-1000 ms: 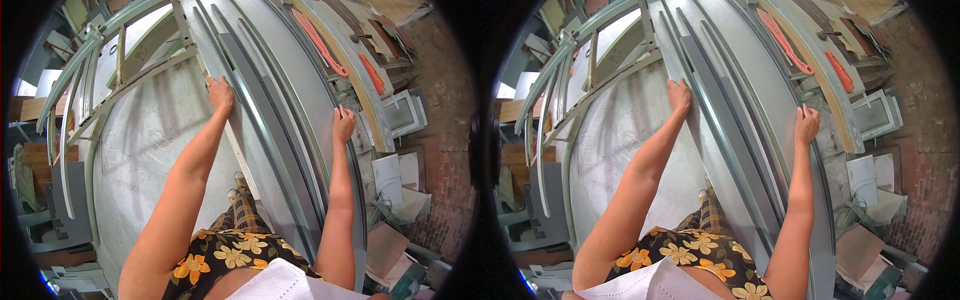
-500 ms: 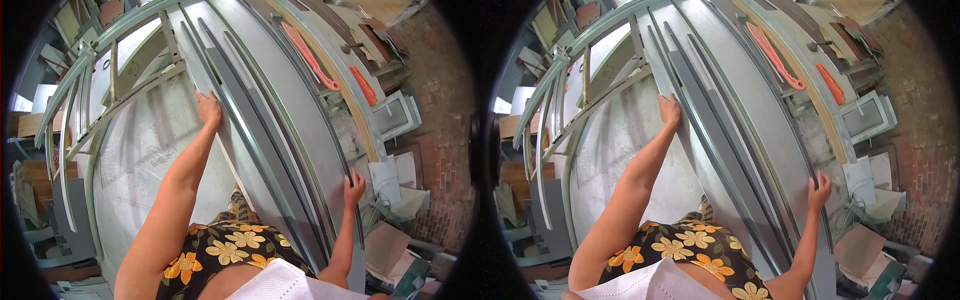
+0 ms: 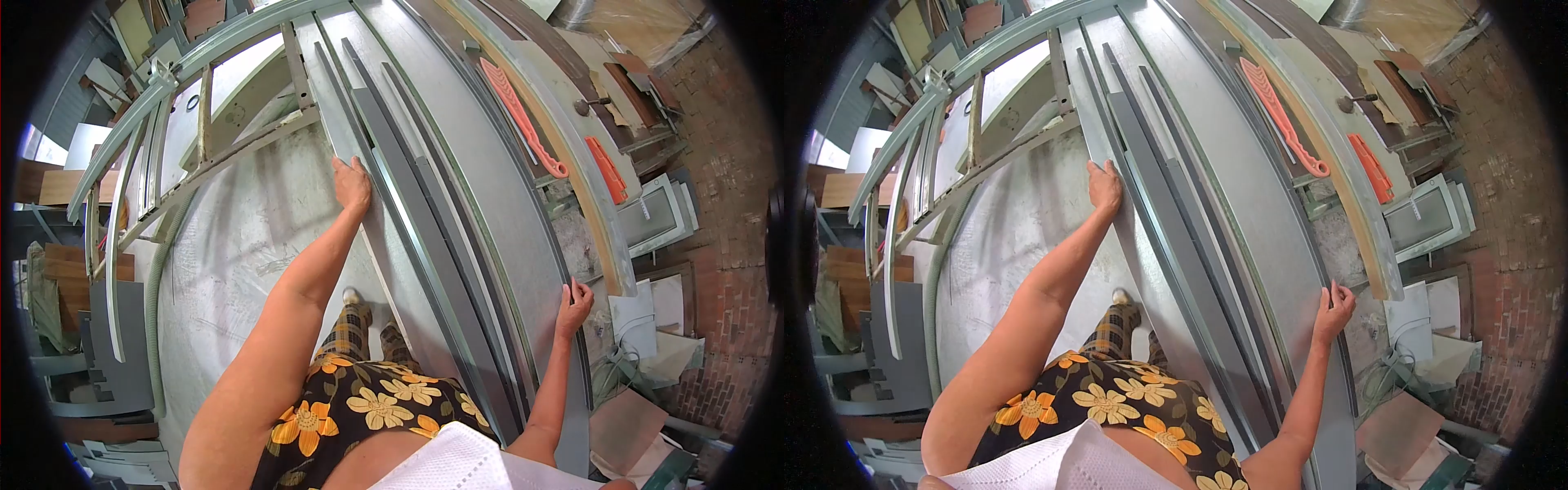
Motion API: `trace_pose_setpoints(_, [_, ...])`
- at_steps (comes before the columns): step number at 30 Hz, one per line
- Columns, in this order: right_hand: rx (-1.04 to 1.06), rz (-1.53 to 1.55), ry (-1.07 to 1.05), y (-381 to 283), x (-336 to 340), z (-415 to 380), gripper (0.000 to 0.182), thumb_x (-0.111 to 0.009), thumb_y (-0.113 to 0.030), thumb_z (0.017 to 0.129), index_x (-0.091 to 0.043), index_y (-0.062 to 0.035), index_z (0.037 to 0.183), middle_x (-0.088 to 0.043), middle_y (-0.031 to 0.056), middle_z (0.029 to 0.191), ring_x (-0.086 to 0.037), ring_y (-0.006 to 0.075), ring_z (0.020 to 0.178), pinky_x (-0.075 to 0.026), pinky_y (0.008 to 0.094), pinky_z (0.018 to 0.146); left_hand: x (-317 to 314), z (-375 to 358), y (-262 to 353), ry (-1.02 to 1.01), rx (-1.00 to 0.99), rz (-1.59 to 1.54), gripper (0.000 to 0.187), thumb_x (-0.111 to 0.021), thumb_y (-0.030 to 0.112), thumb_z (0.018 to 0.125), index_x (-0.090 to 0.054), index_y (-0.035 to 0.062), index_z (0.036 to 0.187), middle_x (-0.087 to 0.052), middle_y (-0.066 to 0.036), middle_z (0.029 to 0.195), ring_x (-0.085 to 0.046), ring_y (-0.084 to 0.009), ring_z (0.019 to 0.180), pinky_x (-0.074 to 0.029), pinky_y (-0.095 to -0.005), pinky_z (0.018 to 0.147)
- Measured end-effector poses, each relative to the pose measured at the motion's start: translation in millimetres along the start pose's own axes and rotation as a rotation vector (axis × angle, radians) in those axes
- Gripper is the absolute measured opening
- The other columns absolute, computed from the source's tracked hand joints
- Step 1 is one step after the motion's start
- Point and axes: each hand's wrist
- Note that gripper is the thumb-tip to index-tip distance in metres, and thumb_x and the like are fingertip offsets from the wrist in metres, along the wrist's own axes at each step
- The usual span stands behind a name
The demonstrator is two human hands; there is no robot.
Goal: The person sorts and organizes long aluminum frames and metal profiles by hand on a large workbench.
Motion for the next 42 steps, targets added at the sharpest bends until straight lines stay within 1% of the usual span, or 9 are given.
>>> trace_pose_setpoints(11, [0.001, -0.026, -0.002, -13.3, -35.4, 39.6, 0.029, -0.066, -0.020, 0.082, -0.067, -0.0091, 0.108, -0.055, 0.0087, 0.099, -0.053, 0.0252, 0.093, -0.045, 0.0384, 0.079, -4.0, 14.1, 2.6, 0.005, 0.004, -0.004, 0.055, -0.047, 0.038, 0.092, -0.035, -0.0006, 0.130, -0.057, -0.028, 0.107, -0.057, -0.0433, 0.098, -0.045, -0.0486, 0.083])
trace_pose_setpoints(14, [0.053, -0.041, 0.019, -15.9, -39.9, 45.1, 0.029, -0.066, -0.021, 0.082, -0.067, -0.0096, 0.109, -0.055, 0.0087, 0.098, -0.053, 0.0253, 0.091, -0.045, 0.0385, 0.078, -6.3, 19.7, -1.9, -0.003, 0.005, -0.005, 0.055, -0.047, 0.038, 0.092, -0.035, -0.0005, 0.130, -0.057, -0.028, 0.107, -0.057, -0.0434, 0.098, -0.045, -0.0487, 0.083])
trace_pose_setpoints(20, [-0.009, -0.061, -0.016, -29.9, -53.9, 58.8, 0.027, -0.066, -0.022, 0.082, -0.067, -0.0109, 0.108, -0.055, 0.0075, 0.092, -0.053, 0.0260, 0.087, -0.045, 0.0390, 0.076, -4.2, 26.0, 5.0, -0.008, 0.023, 0.005, 0.056, -0.045, 0.039, 0.092, -0.035, -0.0004, 0.130, -0.056, -0.028, 0.110, -0.056, -0.0432, 0.101, -0.044, -0.0489, 0.085])
trace_pose_setpoints(23, [0.007, -0.036, 0.015, -30.3, -64.2, 61.6, 0.026, -0.066, -0.022, 0.082, -0.067, -0.0112, 0.106, -0.055, 0.0070, 0.090, -0.053, 0.0264, 0.086, -0.045, 0.0391, 0.075, -7.3, 31.9, 3.5, 0.004, 0.017, 0.012, 0.056, -0.045, 0.039, 0.092, -0.035, -0.0004, 0.131, -0.056, -0.028, 0.111, -0.056, -0.0432, 0.101, -0.044, -0.0486, 0.085])
trace_pose_setpoints(29, [0.036, -0.063, 0.054, -49.4, -60.4, 67.2, 0.025, -0.066, -0.022, 0.082, -0.067, -0.0105, 0.104, -0.055, 0.0072, 0.087, -0.053, 0.0268, 0.085, -0.045, 0.0397, 0.074, -13.1, 43.5, 0.9, 0.019, 0.004, -0.004, 0.057, -0.046, 0.038, 0.092, -0.034, -0.0003, 0.131, -0.056, -0.028, 0.111, -0.056, -0.0431, 0.101, -0.044, -0.0484, 0.086])
trace_pose_setpoints(35, [0.048, -0.018, -0.008, -67.1, -66.9, 69.9, 0.025, -0.066, -0.021, 0.082, -0.067, -0.0096, 0.104, -0.055, 0.0085, 0.086, -0.054, 0.0269, 0.084, -0.045, 0.0386, 0.074, -14.4, 53.6, 4.4, 0.016, 0.012, 0.008, 0.055, -0.046, 0.037, 0.092, -0.035, -0.0005, 0.130, -0.057, -0.028, 0.108, -0.057, -0.0434, 0.099, -0.045, -0.0485, 0.084])
trace_pose_setpoints(38, [0.011, -0.013, -0.013, -78.7, -68.2, 75.2, 0.025, -0.067, -0.020, 0.081, -0.067, -0.0095, 0.104, -0.056, 0.0088, 0.086, -0.054, 0.0266, 0.084, -0.045, 0.0382, 0.075, -13.3, 57.2, 7.5, 0.017, 0.003, 0.003, 0.054, -0.047, 0.037, 0.092, -0.035, -0.0005, 0.128, -0.058, -0.028, 0.107, -0.057, -0.0435, 0.098, -0.045, -0.0488, 0.083])
trace_pose_setpoints(42, [0.033, 0.006, 0.010, -89.4, -76.1, 84.7, 0.025, -0.067, -0.020, 0.081, -0.067, -0.0082, 0.103, -0.056, 0.0083, 0.085, -0.054, 0.0261, 0.084, -0.044, 0.0379, 0.076, -15.9, 62.9, 6.4, 0.030, 0.000, 0.000, 0.054, -0.047, 0.037, 0.092, -0.035, -0.0004, 0.128, -0.058, -0.028, 0.106, -0.057, -0.0438, 0.097, -0.045, -0.0492, 0.082])
Point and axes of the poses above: each hand's wrist, its own z-axis towards the middle knuckle, its own x-axis out of the back of the hand, y = z × x
